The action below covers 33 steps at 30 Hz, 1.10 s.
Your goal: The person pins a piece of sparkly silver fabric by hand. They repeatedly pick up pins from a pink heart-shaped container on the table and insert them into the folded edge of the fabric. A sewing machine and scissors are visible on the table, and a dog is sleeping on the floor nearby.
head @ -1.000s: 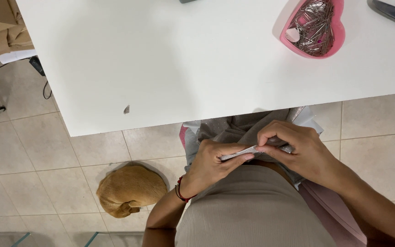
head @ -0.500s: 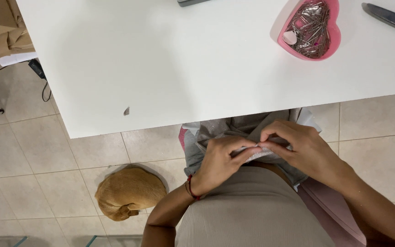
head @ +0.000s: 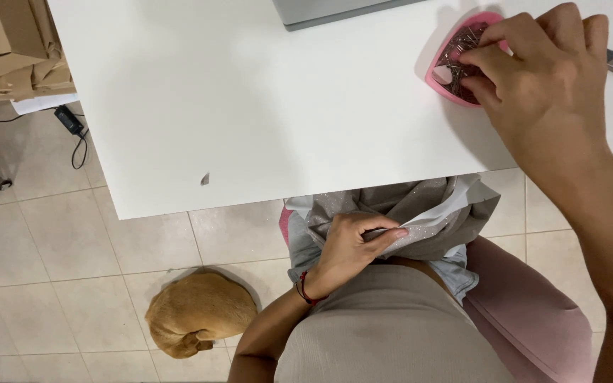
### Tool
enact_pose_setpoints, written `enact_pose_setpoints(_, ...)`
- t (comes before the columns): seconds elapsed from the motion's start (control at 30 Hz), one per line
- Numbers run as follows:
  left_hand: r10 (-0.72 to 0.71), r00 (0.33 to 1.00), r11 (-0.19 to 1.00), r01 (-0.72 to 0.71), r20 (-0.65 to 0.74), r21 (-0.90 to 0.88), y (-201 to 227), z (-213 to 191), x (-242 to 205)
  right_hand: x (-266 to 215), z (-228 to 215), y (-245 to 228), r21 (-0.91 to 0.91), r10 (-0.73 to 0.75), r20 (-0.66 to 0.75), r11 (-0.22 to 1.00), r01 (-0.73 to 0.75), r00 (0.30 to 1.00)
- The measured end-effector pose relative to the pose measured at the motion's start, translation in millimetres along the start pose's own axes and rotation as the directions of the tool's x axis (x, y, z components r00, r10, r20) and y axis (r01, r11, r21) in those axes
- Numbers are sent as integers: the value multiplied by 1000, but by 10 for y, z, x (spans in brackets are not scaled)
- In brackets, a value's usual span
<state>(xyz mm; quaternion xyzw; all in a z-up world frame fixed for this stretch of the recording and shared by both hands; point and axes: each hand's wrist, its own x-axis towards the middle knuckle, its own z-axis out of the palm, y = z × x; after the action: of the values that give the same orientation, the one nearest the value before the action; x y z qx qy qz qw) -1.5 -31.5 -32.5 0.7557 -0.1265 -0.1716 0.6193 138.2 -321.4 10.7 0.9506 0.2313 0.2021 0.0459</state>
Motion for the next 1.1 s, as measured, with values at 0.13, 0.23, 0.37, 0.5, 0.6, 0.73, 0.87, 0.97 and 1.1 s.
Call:
enact_pose_setpoints(0.13,38,999,999,-39,-21,-18,-2,-5,15,-35,96,-4,18,26,-1,999,-26,1000)
enact_pose_setpoints(0.23,10,1000,1000,-10,-21,-28,3,-17,9,-69,136,-9,40,56,-16,998,-55,998)
enact_pose_setpoints(0.37,5,1000,1000,-6,-16,-23,23,-39,18,-138,121,25,173,108,-16,979,-104,994)
enact_pose_setpoints(0.5,-14,1000,1000,13,-19,-28,21,-33,5,-151,53,39,368,135,-2,921,-125,991)
enact_pose_setpoints(0.6,-46,999,999,46,-4,-27,15,-33,0,-119,-57,-10,418,183,75,887,-198,980)
enact_pose_setpoints(0.73,-47,999,998,46,-12,-31,19,-30,1,-42,-159,-54,496,179,105,843,-207,978)
enact_pose_setpoints(0.87,-49,999,998,49,-15,-29,27,-35,10,-20,-167,-78,523,189,118,823,-223,975)
enact_pose_setpoints(0.97,-57,998,998,57,-10,-32,22,-39,6,1,-227,-106,549,188,111,807,-218,976)
enact_pose_setpoints(1.1,-29,1000,998,29,-5,-50,2,-43,11,-62,-325,-145,579,205,109,782,-230,973)
